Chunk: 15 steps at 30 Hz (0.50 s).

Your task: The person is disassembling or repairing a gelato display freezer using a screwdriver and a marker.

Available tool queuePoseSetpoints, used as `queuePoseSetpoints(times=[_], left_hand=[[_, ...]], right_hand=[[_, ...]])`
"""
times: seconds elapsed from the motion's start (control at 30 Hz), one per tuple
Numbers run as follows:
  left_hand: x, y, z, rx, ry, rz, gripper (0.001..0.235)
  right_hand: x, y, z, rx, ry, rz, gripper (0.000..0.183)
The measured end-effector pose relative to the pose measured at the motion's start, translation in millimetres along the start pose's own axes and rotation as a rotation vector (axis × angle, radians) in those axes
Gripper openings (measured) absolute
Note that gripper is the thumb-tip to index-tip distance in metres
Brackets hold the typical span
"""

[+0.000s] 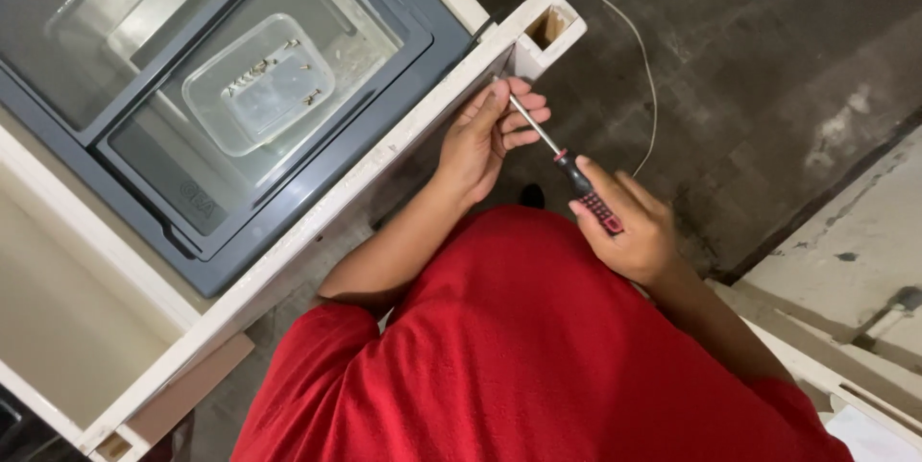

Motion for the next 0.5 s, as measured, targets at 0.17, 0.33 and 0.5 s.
queuePoseSetpoints(times=[0.17, 0.33, 0.5], left_hand=[[-3.0, 4.3, -2.2, 0.012, -0.004, 0.056, 0.036], [2.9, 4.3, 4.8, 0.036, 0.04, 0.087, 0.037], [20.4, -14.4, 0.3, -0.05, 0.261, -0.044, 0.033]], right_hand=[[32.8, -13.9, 53.8, 0.591, 1.303, -0.093, 0.062], [46.5, -14.1, 57.4, 0.747, 1.838, -0.306, 0.057], [38.9, -23.3, 70.2, 0.723, 1.573, -0.169, 0.055]])
Point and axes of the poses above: each hand's wrist, its own y-axis towards the middle knuckle, its own x-axis out of the palm, z = x × y, the point moved 8 cm from there along y, towards the middle knuckle, and after that the axes turned 2 degrees about z, right-handed, at the moved point
